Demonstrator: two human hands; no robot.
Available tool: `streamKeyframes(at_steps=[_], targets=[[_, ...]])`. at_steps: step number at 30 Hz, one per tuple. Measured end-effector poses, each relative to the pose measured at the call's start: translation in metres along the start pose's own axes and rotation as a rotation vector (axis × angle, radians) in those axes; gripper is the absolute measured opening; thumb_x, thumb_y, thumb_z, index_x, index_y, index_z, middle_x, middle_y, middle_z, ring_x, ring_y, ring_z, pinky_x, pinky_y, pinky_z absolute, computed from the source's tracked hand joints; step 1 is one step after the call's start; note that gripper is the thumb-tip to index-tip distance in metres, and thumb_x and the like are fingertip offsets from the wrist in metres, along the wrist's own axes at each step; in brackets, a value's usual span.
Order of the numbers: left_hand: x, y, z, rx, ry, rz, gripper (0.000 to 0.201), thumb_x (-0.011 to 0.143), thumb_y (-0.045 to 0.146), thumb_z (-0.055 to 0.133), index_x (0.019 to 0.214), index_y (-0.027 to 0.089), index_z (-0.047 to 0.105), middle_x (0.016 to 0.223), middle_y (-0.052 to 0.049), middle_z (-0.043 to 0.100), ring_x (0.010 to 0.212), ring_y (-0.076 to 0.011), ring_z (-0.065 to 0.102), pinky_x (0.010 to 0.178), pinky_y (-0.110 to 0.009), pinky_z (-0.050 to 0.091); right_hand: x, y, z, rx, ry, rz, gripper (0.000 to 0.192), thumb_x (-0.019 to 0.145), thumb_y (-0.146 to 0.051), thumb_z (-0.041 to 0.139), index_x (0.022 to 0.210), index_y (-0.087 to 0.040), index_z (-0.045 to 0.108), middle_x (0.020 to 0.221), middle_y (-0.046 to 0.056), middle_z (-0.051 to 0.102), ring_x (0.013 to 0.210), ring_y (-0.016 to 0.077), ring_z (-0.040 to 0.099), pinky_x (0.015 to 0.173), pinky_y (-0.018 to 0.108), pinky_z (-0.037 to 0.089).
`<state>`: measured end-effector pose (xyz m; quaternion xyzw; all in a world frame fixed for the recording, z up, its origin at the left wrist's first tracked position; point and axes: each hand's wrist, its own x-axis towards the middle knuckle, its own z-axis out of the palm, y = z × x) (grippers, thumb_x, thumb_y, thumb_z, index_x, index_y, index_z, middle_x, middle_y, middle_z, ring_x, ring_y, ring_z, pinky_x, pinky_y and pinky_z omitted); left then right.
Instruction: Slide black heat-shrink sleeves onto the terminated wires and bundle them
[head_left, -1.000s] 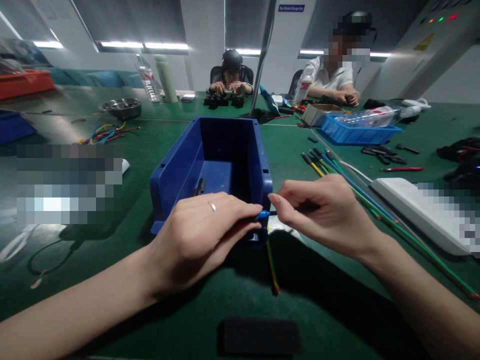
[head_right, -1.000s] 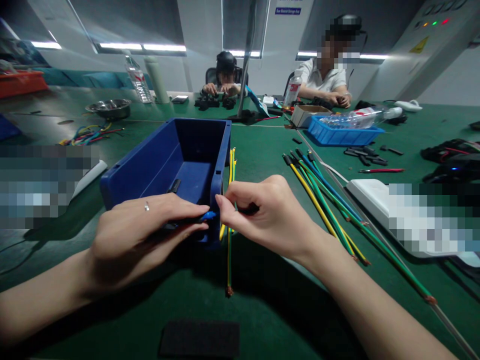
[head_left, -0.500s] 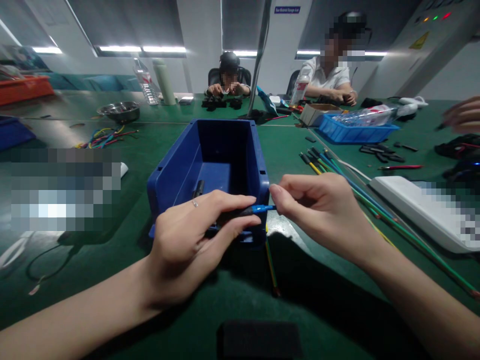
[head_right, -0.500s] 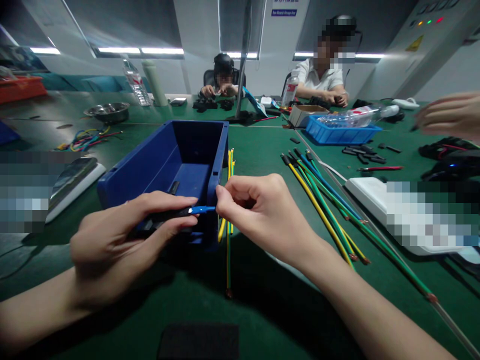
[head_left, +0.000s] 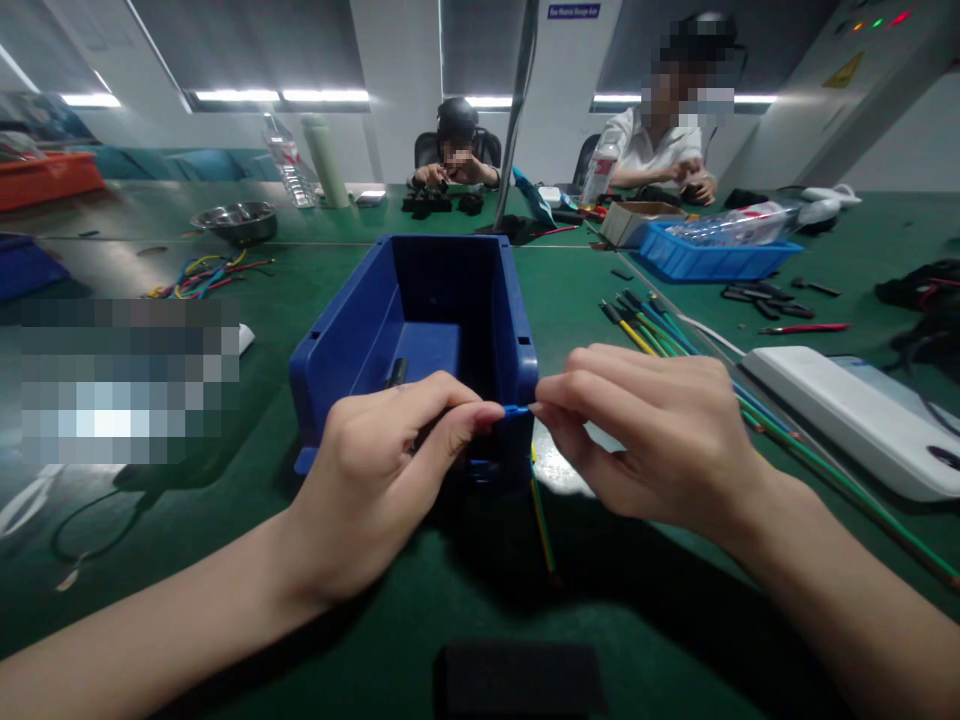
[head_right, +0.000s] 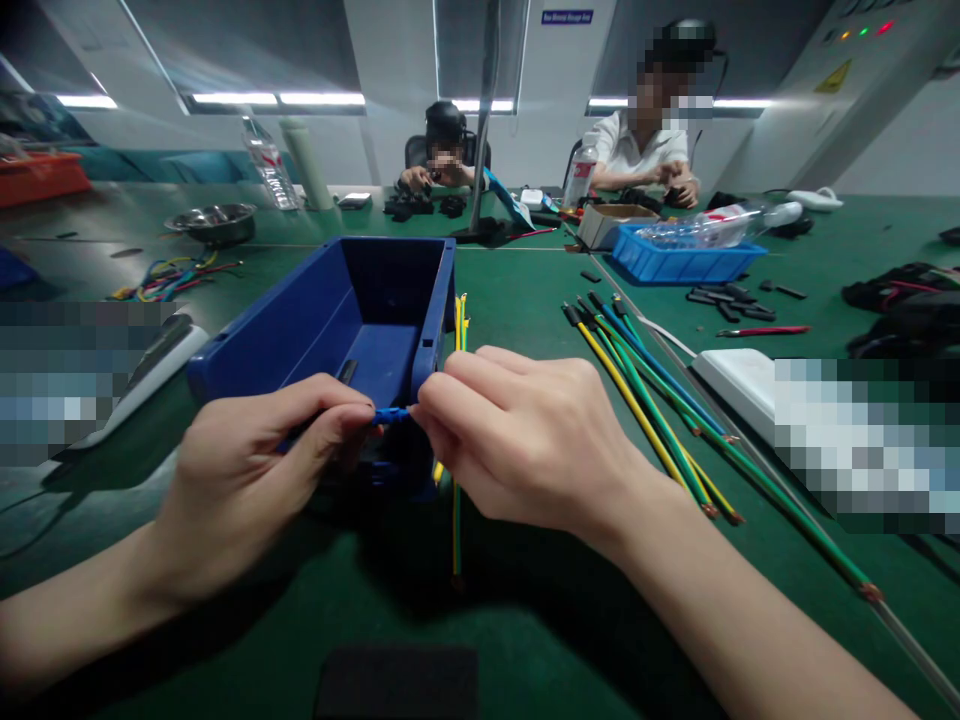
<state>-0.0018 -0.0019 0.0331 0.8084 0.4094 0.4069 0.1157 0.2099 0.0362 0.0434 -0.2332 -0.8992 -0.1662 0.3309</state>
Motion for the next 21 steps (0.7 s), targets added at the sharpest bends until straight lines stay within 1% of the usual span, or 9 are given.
streamKeyframes(at_steps=[4, 9, 11, 13, 15, 17, 19, 20, 21], targets=[[0.002, 0.001, 0.002, 0.011, -0.013, 0.002, 0.024, 0.100, 0.021, 0.047, 0.083, 0.018, 0.064, 0.069, 0.003, 0.061, 0.052, -0.0080, 0.048, 0.052, -0.020, 0.040, 0.001, -0.002, -0.001, -0.073, 0.006, -0.028, 0.025, 0.095, -0.020, 0.050, 0.072, -0.017, 0.061, 0.063, 0.001, 0.057, 0.055, 0.0119, 0.047, 0.049, 0.026, 0.030], [0.002, 0.000, 0.003, -0.023, -0.024, -0.059, 0.033, 0.103, 0.026, 0.043, 0.077, 0.017, 0.061, 0.066, 0.003, 0.056, 0.058, -0.0093, 0.053, 0.056, -0.021, 0.041, 0.000, -0.007, 0.003, -0.135, 0.049, -0.043, 0.029, 0.096, -0.022, 0.051, 0.069, -0.018, 0.060, 0.059, -0.001, 0.055, 0.053, 0.0114, 0.044, 0.050, 0.027, 0.029], [0.002, 0.000, 0.003, -0.034, -0.059, -0.050, 0.031, 0.103, 0.026, 0.040, 0.083, 0.017, 0.062, 0.070, 0.003, 0.060, 0.061, -0.0093, 0.057, 0.058, -0.020, 0.042, 0.000, -0.009, 0.004, -0.151, 0.066, -0.035, 0.031, 0.097, -0.023, 0.050, 0.068, -0.019, 0.059, 0.059, -0.001, 0.054, 0.053, 0.0111, 0.044, 0.050, 0.026, 0.028], [0.002, 0.001, 0.003, -0.028, -0.103, -0.017, 0.024, 0.103, 0.026, 0.042, 0.095, 0.018, 0.063, 0.080, 0.002, 0.066, 0.068, -0.0095, 0.061, 0.061, -0.020, 0.044, 0.000, -0.011, 0.005, -0.137, 0.061, -0.001, 0.031, 0.097, -0.023, 0.048, 0.069, -0.019, 0.060, 0.059, -0.001, 0.054, 0.052, 0.0109, 0.044, 0.049, 0.027, 0.028], [0.001, 0.001, 0.003, -0.038, -0.122, -0.013, 0.018, 0.101, 0.029, 0.047, 0.110, 0.020, 0.059, 0.093, 0.001, 0.069, 0.077, -0.0111, 0.065, 0.065, -0.019, 0.048, 0.000, -0.012, 0.006, -0.094, 0.048, 0.023, 0.030, 0.097, -0.022, 0.047, 0.070, -0.019, 0.060, 0.059, -0.001, 0.054, 0.051, 0.0108, 0.044, 0.049, 0.027, 0.027], [0.000, 0.000, 0.004, -0.063, -0.080, -0.038, 0.030, 0.097, 0.035, 0.053, 0.124, 0.021, 0.050, 0.099, -0.001, 0.067, 0.084, -0.0134, 0.066, 0.067, -0.020, 0.051, -0.001, -0.012, 0.006, -0.052, 0.046, 0.040, 0.027, 0.096, -0.019, 0.047, 0.071, -0.018, 0.059, 0.058, -0.001, 0.054, 0.049, 0.0102, 0.043, 0.048, 0.026, 0.028], [-0.001, -0.001, 0.005, -0.073, 0.006, -0.064, 0.043, 0.094, 0.037, 0.057, 0.131, 0.021, 0.042, 0.100, -0.003, 0.063, 0.087, -0.0154, 0.065, 0.068, -0.022, 0.052, -0.001, -0.010, 0.006, -0.034, 0.058, 0.068, 0.026, 0.094, -0.017, 0.048, 0.070, -0.018, 0.056, 0.058, -0.002, 0.053, 0.048, 0.0093, 0.043, 0.047, 0.025, 0.028], [-0.002, 0.000, 0.004, -0.070, 0.045, -0.071, 0.042, 0.093, 0.036, 0.058, 0.129, 0.021, 0.044, 0.098, -0.003, 0.062, 0.086, -0.0157, 0.064, 0.069, -0.023, 0.052, 0.000, -0.008, 0.006, -0.035, 0.068, 0.087, 0.025, 0.094, -0.016, 0.048, 0.069, -0.018, 0.055, 0.057, -0.002, 0.053, 0.048, 0.0089, 0.043, 0.047, 0.025, 0.028], [-0.002, 0.000, 0.004, -0.069, 0.075, -0.078, 0.034, 0.094, 0.035, 0.057, 0.123, 0.021, 0.047, 0.095, -0.002, 0.061, 0.083, -0.0151, 0.063, 0.068, -0.023, 0.052, 0.000, -0.007, 0.006, -0.041, 0.084, 0.103, 0.025, 0.093, -0.015, 0.049, 0.069, -0.018, 0.053, 0.056, -0.003, 0.052, 0.047, 0.0086, 0.043, 0.046, 0.025, 0.027]])
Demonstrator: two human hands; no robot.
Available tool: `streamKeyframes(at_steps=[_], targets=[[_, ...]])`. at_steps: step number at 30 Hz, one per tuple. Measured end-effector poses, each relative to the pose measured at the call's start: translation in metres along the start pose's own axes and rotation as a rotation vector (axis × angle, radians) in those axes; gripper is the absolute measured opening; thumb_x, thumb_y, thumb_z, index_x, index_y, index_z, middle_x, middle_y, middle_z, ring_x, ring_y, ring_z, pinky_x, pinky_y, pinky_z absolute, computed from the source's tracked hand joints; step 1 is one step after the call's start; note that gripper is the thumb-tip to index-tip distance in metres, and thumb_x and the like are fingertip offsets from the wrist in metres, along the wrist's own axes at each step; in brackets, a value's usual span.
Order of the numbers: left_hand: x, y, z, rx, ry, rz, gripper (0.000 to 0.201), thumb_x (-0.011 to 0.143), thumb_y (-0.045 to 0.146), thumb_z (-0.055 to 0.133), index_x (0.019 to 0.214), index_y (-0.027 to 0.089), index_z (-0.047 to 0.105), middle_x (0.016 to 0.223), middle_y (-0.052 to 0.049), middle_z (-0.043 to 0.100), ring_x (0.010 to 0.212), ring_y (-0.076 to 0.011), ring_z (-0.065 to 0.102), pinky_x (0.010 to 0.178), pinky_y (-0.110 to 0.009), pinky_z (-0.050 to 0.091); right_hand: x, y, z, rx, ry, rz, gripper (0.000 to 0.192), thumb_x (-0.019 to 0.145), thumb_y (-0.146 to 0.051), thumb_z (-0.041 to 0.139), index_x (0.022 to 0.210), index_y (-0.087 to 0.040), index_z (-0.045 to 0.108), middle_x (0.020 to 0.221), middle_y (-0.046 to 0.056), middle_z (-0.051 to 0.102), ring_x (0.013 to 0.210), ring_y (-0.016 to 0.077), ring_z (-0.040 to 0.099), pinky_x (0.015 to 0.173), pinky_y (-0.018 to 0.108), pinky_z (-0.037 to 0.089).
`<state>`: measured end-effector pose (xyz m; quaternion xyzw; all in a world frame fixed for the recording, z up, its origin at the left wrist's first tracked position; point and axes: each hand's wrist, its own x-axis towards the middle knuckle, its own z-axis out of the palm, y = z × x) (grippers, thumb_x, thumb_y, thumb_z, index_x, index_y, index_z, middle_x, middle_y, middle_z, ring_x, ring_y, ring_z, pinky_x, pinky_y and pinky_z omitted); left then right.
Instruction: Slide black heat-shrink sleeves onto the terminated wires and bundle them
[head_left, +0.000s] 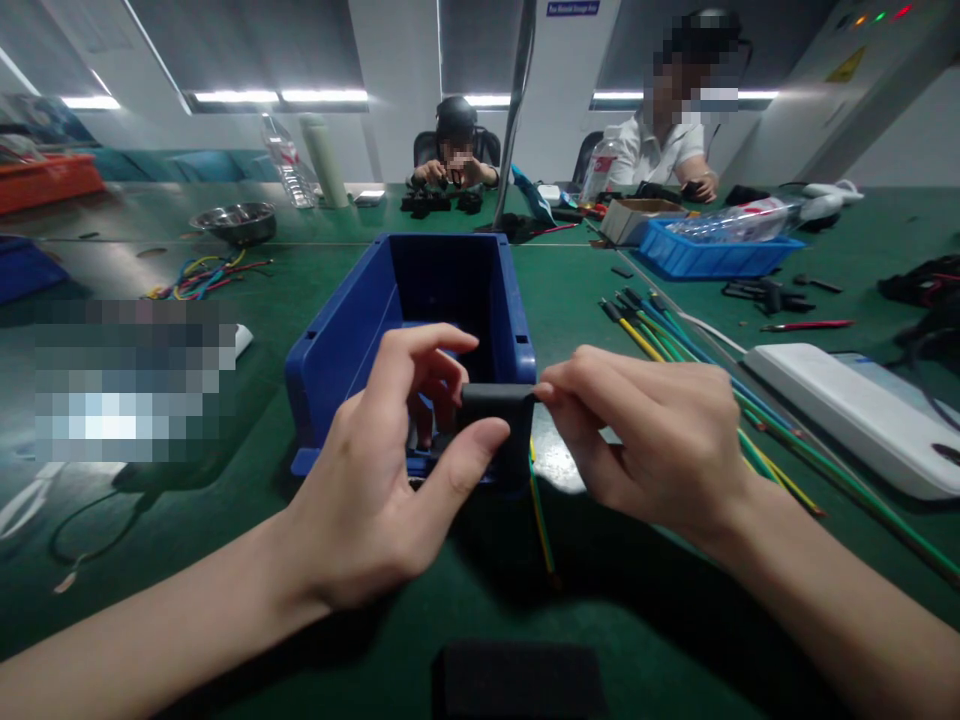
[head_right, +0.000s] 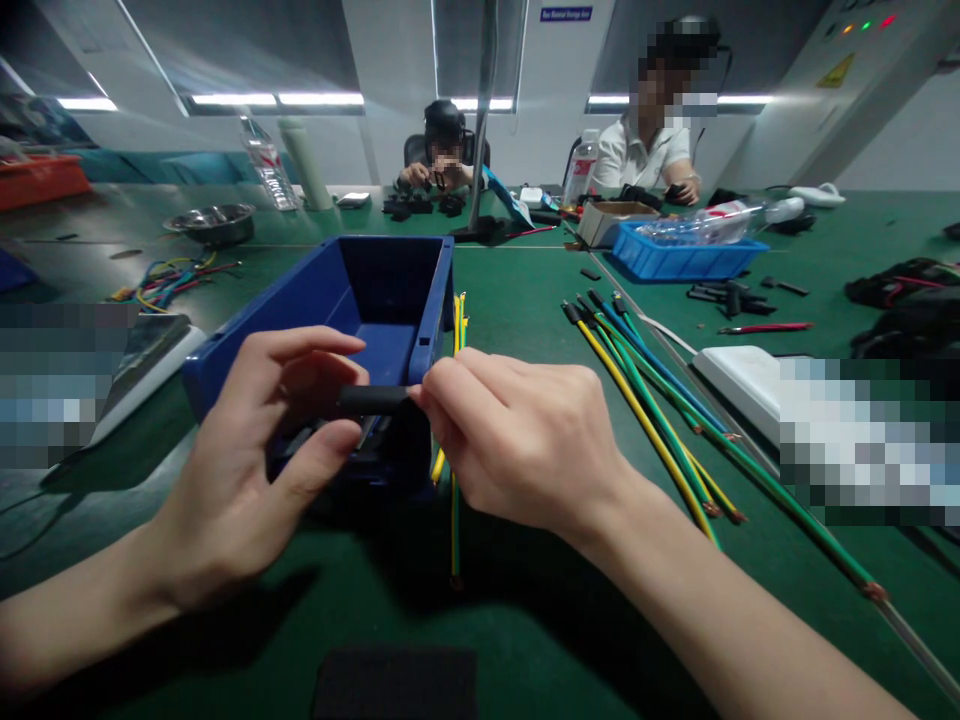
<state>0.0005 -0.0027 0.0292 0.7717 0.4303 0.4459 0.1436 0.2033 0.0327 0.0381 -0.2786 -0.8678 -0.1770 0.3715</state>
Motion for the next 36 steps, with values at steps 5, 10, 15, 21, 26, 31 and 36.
streamKeyframes(at_steps=[5, 10, 15, 21, 26, 31, 36], targets=[[0.0021, 0.0028, -0.0026, 0.007, -0.011, -0.047, 0.018, 0.099, 0.029, 0.046, 0.087, 0.020, 0.056, 0.069, 0.004, 0.057, 0.058, -0.0096, 0.054, 0.057, -0.022, 0.045, 0.0011, 0.0014, -0.0002, -0.033, 0.018, 0.021, 0.026, 0.090, -0.013, 0.049, 0.065, -0.020, 0.047, 0.052, -0.004, 0.049, 0.043, 0.0078, 0.042, 0.044, 0.025, 0.027], [0.0045, 0.0044, -0.0017, 0.029, -0.029, -0.035, 0.014, 0.096, 0.025, 0.054, 0.084, 0.019, 0.060, 0.070, 0.005, 0.058, 0.059, -0.0083, 0.054, 0.055, -0.020, 0.041, -0.0008, -0.0008, 0.0012, 0.068, 0.013, 0.022, 0.016, 0.096, -0.021, 0.046, 0.083, -0.018, 0.055, 0.064, -0.001, 0.065, 0.048, 0.0078, 0.054, 0.048, 0.022, 0.036], [0.0051, 0.0061, -0.0023, -0.021, -0.067, -0.057, 0.020, 0.096, 0.026, 0.055, 0.079, 0.019, 0.060, 0.065, 0.006, 0.057, 0.057, -0.0080, 0.052, 0.053, -0.020, 0.038, -0.0039, 0.0007, 0.0040, 0.091, -0.004, -0.040, 0.023, 0.094, -0.041, 0.059, 0.098, -0.018, 0.060, 0.066, -0.003, 0.065, 0.048, 0.0072, 0.053, 0.048, 0.021, 0.034], [0.0047, 0.0051, -0.0052, -0.116, -0.090, -0.116, 0.032, 0.102, 0.031, 0.042, 0.075, 0.019, 0.054, 0.064, 0.005, 0.053, 0.057, -0.0084, 0.052, 0.054, -0.021, 0.040, -0.0046, 0.0049, 0.0048, 0.003, 0.005, -0.127, 0.009, 0.092, -0.024, 0.060, 0.097, -0.019, 0.065, 0.062, -0.004, 0.059, 0.049, 0.0077, 0.049, 0.047, 0.022, 0.031], [0.0026, 0.0037, -0.0045, -0.139, -0.108, -0.108, 0.033, 0.102, 0.029, 0.038, 0.074, 0.018, 0.054, 0.067, 0.004, 0.053, 0.059, -0.0084, 0.051, 0.055, -0.022, 0.039, -0.0025, 0.0050, 0.0035, -0.014, 0.038, -0.135, 0.012, 0.094, -0.030, 0.060, 0.094, -0.019, 0.066, 0.060, -0.004, 0.058, 0.049, 0.0072, 0.047, 0.047, 0.021, 0.031], [0.0015, 0.0039, -0.0037, -0.104, -0.121, -0.075, 0.034, 0.101, 0.027, 0.038, 0.071, 0.019, 0.051, 0.062, 0.005, 0.049, 0.053, -0.0081, 0.048, 0.053, -0.022, 0.037, -0.0028, 0.0032, 0.0050, 0.004, 0.050, -0.122, 0.015, 0.094, -0.031, 0.060, 0.093, -0.019, 0.067, 0.059, -0.004, 0.057, 0.048, 0.0077, 0.045, 0.046, 0.022, 0.031], [0.0015, 0.0018, -0.0026, -0.037, -0.136, 0.001, 0.031, 0.101, 0.022, 0.036, 0.073, 0.019, 0.051, 0.066, 0.004, 0.055, 0.053, -0.0085, 0.049, 0.054, -0.022, 0.039, -0.0049, 0.0033, 0.0049, 0.004, 0.049, -0.122, 0.015, 0.093, -0.033, 0.062, 0.093, -0.019, 0.068, 0.057, -0.005, 0.055, 0.047, 0.0074, 0.044, 0.046, 0.023, 0.030]])
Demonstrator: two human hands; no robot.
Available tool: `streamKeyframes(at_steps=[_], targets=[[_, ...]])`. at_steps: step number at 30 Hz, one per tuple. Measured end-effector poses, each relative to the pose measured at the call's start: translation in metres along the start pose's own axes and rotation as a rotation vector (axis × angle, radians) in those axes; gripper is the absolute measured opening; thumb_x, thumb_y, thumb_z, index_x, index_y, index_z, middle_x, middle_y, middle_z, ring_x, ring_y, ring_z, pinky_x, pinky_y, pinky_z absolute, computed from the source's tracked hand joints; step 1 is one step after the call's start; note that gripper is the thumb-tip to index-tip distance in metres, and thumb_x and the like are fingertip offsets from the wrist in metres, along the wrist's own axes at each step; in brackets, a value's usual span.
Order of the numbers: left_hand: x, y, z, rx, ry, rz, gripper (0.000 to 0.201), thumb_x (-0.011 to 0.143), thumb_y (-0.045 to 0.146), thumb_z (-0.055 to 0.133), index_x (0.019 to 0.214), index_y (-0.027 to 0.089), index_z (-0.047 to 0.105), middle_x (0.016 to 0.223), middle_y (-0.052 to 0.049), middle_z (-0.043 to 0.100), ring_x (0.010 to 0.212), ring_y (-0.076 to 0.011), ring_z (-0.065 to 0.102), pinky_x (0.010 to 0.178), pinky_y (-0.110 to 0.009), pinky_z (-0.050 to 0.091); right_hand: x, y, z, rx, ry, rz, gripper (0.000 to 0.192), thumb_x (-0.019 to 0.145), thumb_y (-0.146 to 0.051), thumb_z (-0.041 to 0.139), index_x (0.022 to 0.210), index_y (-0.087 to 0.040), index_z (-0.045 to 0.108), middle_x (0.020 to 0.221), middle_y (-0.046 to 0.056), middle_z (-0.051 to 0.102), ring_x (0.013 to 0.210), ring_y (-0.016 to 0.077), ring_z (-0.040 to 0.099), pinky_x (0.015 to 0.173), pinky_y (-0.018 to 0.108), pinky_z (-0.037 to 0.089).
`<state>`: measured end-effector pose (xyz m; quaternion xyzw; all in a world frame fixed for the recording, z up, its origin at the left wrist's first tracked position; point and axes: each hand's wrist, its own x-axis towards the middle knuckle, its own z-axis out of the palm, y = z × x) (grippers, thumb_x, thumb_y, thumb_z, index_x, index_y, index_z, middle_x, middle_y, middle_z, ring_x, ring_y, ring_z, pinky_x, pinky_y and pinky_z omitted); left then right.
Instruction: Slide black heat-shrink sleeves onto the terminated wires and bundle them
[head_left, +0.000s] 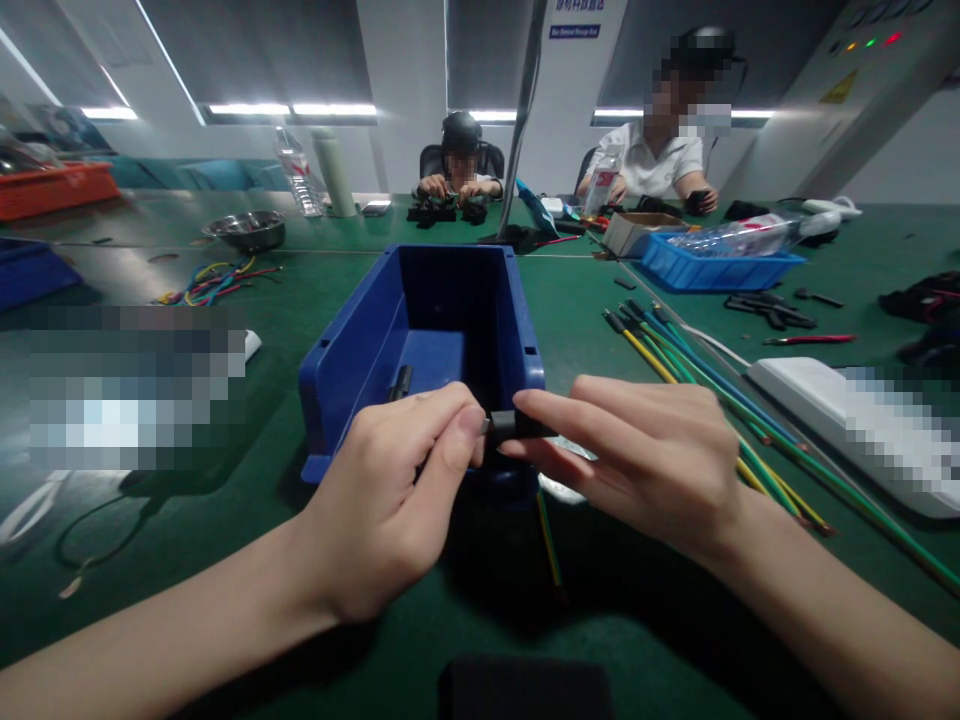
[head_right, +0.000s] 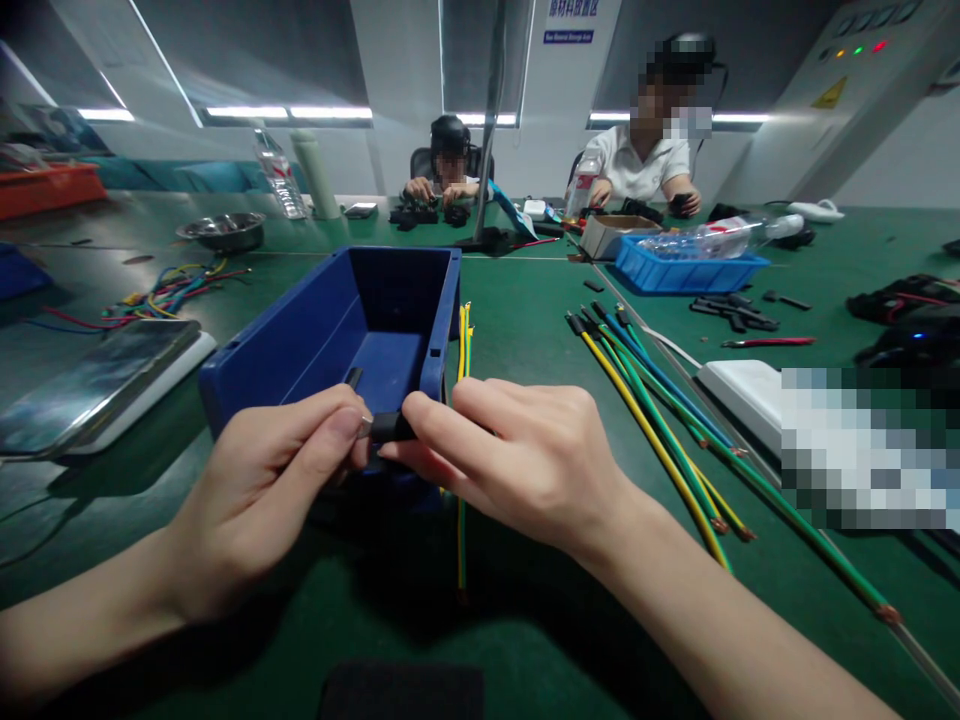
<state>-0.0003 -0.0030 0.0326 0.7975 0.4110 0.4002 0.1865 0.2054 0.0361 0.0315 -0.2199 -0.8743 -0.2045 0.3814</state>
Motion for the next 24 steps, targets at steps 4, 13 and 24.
streamKeyframes(at_steps=[4, 13, 24], targets=[[-0.0005, -0.0007, 0.0011, 0.010, 0.007, 0.043, 0.029, 0.101, 0.020, 0.036, 0.077, 0.020, 0.051, 0.071, 0.004, 0.058, 0.054, -0.0080, 0.049, 0.052, -0.022, 0.037, 0.0006, 0.0000, -0.0018, 0.008, 0.013, 0.001, 0.020, 0.094, -0.037, 0.061, 0.099, -0.018, 0.065, 0.061, -0.003, 0.062, 0.049, 0.0082, 0.053, 0.048, 0.023, 0.036], [0.0006, 0.0036, -0.0004, -0.036, 0.072, -0.119, 0.031, 0.103, 0.026, 0.033, 0.076, 0.021, 0.048, 0.065, 0.006, 0.047, 0.056, -0.0087, 0.047, 0.053, -0.022, 0.037, 0.0057, 0.0063, -0.0031, -0.092, 0.113, 0.138, 0.015, 0.099, -0.021, 0.050, 0.088, -0.018, 0.060, 0.058, -0.004, 0.060, 0.041, 0.0067, 0.044, 0.046, 0.023, 0.032], [0.0000, 0.0030, -0.0005, -0.246, 0.131, -0.269, 0.032, 0.102, 0.041, 0.036, 0.081, 0.022, 0.050, 0.070, 0.004, 0.051, 0.062, -0.0110, 0.049, 0.055, -0.022, 0.040, 0.0083, 0.0082, -0.0031, -0.032, 0.112, 0.057, 0.007, 0.092, -0.013, 0.058, 0.086, -0.018, 0.060, 0.068, 0.004, 0.060, 0.061, 0.0160, 0.048, 0.057, 0.031, 0.039]])
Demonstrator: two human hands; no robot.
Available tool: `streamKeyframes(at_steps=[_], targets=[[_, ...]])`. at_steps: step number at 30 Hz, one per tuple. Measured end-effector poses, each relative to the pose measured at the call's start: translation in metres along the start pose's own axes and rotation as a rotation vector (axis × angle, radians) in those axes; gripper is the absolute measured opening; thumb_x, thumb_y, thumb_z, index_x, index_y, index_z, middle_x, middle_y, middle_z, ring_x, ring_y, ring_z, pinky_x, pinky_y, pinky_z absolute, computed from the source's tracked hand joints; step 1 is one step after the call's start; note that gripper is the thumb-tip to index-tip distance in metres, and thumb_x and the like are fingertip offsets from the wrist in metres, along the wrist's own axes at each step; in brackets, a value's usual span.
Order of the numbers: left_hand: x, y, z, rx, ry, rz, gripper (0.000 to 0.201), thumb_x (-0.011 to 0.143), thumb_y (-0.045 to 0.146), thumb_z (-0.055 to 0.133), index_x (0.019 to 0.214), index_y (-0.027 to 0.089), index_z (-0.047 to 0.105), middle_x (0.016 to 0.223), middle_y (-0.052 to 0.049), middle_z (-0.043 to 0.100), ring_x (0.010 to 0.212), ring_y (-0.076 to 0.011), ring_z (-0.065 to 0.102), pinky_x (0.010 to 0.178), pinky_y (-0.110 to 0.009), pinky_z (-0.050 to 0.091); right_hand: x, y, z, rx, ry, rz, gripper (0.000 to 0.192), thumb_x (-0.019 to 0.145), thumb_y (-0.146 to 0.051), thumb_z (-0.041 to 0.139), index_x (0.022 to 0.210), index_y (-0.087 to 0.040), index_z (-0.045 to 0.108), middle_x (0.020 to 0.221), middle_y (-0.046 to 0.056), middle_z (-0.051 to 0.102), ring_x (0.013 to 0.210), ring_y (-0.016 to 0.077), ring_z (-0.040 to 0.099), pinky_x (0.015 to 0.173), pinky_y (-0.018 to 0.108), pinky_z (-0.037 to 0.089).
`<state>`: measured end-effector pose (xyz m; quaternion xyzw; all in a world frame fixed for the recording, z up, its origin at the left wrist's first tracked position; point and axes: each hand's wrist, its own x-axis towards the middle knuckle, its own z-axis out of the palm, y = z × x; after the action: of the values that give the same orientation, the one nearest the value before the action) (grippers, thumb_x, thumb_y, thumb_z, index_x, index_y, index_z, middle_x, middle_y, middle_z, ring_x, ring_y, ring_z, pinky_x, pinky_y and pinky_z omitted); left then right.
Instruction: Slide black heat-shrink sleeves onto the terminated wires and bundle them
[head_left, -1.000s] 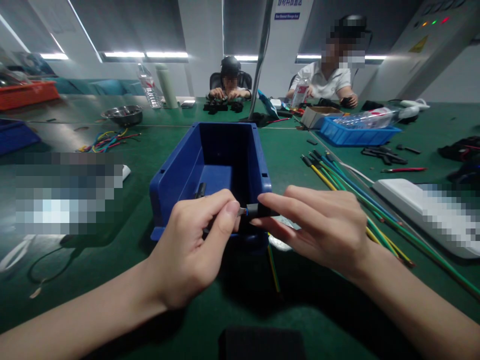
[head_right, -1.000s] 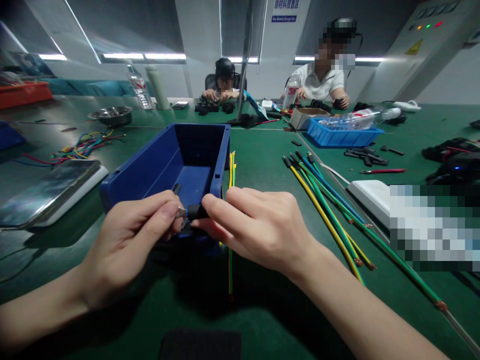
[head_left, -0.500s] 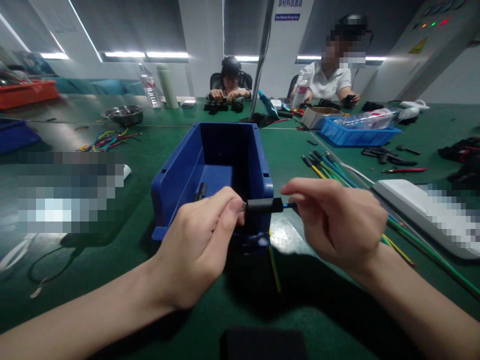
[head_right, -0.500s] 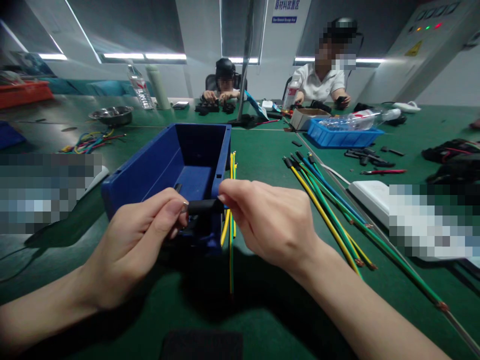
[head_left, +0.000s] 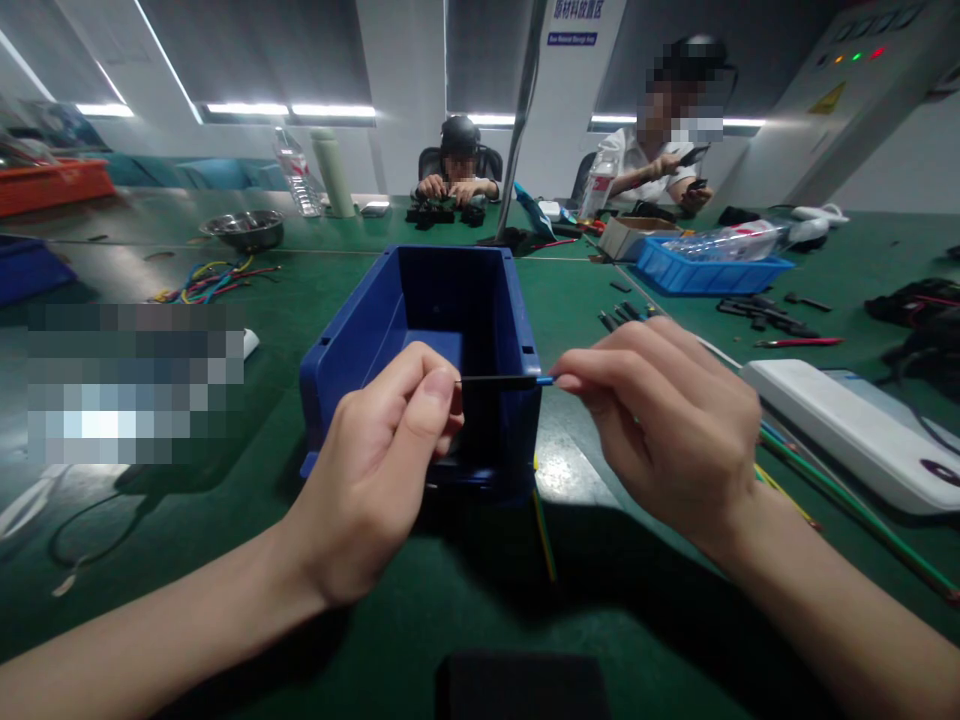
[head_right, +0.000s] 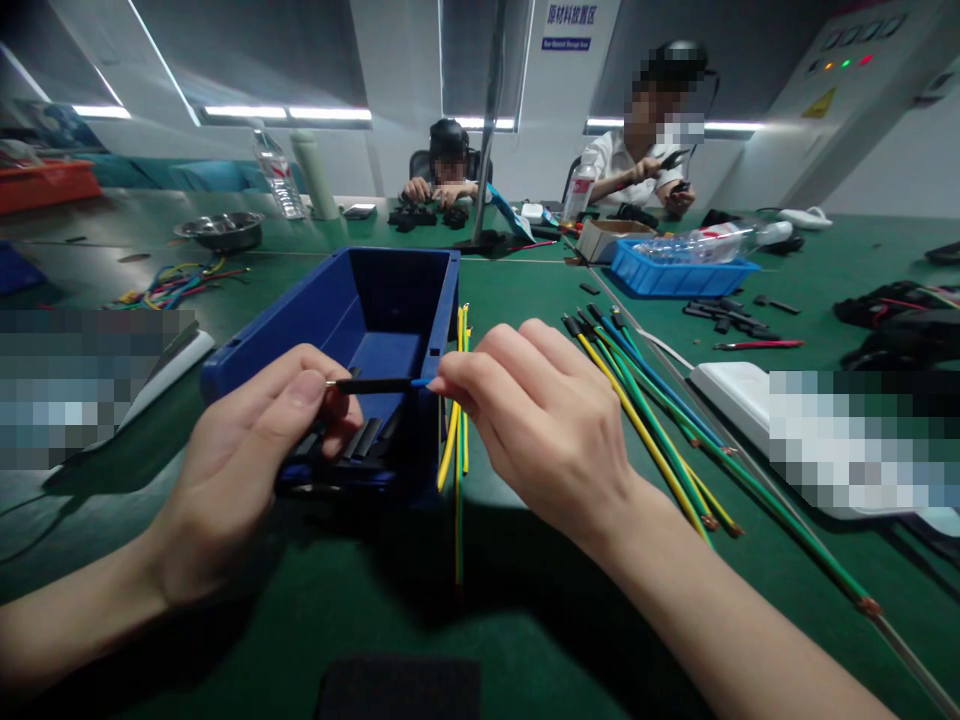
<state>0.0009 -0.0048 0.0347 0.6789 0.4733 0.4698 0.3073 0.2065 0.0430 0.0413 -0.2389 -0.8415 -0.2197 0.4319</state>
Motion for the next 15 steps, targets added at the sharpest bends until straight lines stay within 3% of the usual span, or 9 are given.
streamKeyframes(at_steps=[5, 10, 15], targets=[[-0.0010, -0.0002, -0.0018, -0.023, -0.005, -0.021, 0.020, 0.100, 0.034, 0.042, 0.086, 0.022, 0.049, 0.066, 0.005, 0.048, 0.056, -0.0100, 0.041, 0.050, -0.021, 0.034, 0.0008, 0.0025, -0.0003, 0.041, -0.013, -0.024, 0.007, 0.088, -0.010, 0.060, 0.091, -0.017, 0.060, 0.077, 0.008, 0.064, 0.068, 0.0196, 0.052, 0.062, 0.034, 0.043], [-0.0005, 0.0002, -0.0020, 0.023, -0.027, -0.001, 0.021, 0.099, 0.032, 0.042, 0.081, 0.022, 0.047, 0.062, 0.007, 0.043, 0.053, -0.0089, 0.039, 0.048, -0.021, 0.031, -0.0025, 0.0064, 0.0018, 0.076, -0.069, -0.012, 0.002, 0.091, -0.016, 0.057, 0.092, -0.015, 0.058, 0.079, 0.009, 0.062, 0.069, 0.0209, 0.052, 0.063, 0.036, 0.042], [-0.0002, -0.0010, -0.0015, 0.075, -0.045, 0.046, 0.021, 0.099, 0.031, 0.043, 0.082, 0.022, 0.050, 0.065, 0.006, 0.048, 0.056, -0.0093, 0.043, 0.050, -0.022, 0.033, -0.0047, 0.0054, 0.0049, 0.083, -0.076, -0.003, 0.027, 0.088, -0.037, 0.066, 0.095, -0.014, 0.054, 0.075, 0.007, 0.059, 0.066, 0.0199, 0.051, 0.059, 0.035, 0.042]])
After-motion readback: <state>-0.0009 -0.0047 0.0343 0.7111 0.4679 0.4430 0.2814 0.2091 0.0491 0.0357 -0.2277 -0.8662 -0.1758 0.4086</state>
